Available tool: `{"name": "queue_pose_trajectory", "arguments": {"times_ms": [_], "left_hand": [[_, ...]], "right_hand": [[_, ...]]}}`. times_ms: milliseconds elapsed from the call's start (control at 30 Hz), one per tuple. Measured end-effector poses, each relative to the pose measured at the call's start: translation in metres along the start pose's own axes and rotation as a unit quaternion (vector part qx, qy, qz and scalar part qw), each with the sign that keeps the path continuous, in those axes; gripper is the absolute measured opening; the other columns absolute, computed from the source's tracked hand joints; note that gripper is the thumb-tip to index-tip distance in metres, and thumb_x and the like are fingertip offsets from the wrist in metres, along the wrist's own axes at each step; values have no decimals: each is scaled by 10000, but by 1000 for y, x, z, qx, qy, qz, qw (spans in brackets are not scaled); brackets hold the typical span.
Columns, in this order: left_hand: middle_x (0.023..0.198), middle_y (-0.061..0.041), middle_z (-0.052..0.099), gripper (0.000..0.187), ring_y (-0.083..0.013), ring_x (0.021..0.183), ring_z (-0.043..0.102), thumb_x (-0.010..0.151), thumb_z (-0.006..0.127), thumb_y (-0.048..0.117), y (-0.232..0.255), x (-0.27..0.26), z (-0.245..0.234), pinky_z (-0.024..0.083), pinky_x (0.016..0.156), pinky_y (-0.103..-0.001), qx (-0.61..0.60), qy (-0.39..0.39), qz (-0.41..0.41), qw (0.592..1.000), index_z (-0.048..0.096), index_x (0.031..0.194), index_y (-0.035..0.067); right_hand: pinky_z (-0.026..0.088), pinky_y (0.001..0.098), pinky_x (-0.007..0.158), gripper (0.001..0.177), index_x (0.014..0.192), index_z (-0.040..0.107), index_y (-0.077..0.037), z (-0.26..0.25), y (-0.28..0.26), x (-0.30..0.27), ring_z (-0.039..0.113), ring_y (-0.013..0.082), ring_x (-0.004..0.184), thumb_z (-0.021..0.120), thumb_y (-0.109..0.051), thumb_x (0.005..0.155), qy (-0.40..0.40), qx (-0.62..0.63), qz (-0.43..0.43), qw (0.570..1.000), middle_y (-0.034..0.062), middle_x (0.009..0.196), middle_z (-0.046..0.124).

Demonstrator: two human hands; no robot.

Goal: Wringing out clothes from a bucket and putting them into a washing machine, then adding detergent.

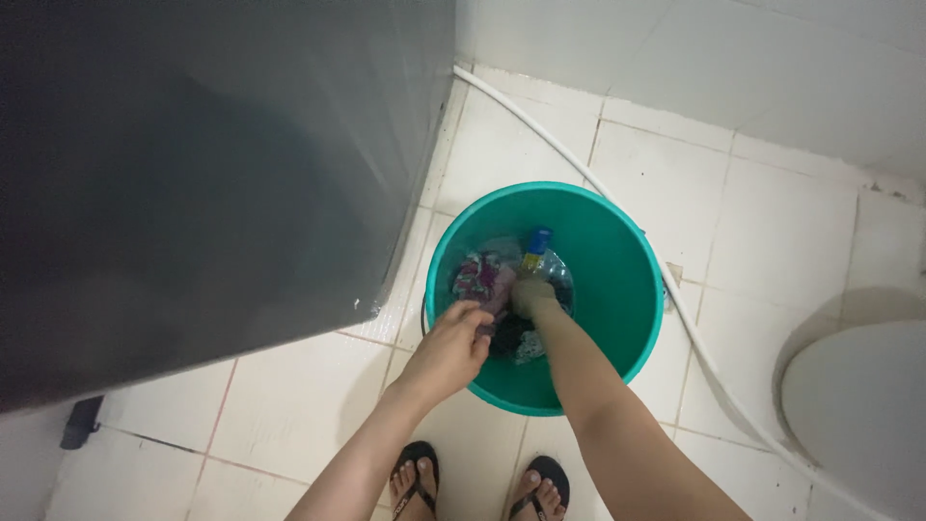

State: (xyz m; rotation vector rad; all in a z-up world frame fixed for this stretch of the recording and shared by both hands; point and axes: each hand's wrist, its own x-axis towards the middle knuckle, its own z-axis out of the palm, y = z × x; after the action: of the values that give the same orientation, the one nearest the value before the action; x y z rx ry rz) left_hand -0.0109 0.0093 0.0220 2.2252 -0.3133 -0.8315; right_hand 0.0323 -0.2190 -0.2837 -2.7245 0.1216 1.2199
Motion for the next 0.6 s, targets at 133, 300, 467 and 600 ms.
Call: {"name": "queue_pose_trajectory", "arguments": {"times_ms": [133,300,467,600], "left_hand": [[1459,-133,488,354,-325,1299,542,963,586,172,-8,5,12,434,1065,-430,31,12,-16,999,611,1301,71],[1433,-140,541,334,-350,1277,562,935,615,152,6,-5,22,462,1065,-417,9,15,11,1000,654,1241,26],[1399,-170,555,336,-365,1283,553,912,641,138,20,-31,29,459,1065,-424,32,10,20,999,665,1218,1],[1400,-184,555,375,-369,1289,555,916,644,143,48,-53,13,464,1085,-427,32,-18,1,999,642,1261,-4]], "right_hand": [[580,484,964,283,1209,709,-45,-1,8,0,698,357,1180,564,-157,993,29,5,31,999,204,1275,713],[567,513,916,299,1115,733,-13,-38,18,-57,681,419,1116,679,-232,919,84,84,40,992,264,1183,703],[578,495,856,440,953,760,2,-75,13,-127,699,414,1003,852,-375,747,137,126,-14,982,250,1026,727],[586,452,767,468,743,778,-16,-144,-16,-220,736,353,800,920,-458,687,76,201,-4,977,197,797,742]]}}
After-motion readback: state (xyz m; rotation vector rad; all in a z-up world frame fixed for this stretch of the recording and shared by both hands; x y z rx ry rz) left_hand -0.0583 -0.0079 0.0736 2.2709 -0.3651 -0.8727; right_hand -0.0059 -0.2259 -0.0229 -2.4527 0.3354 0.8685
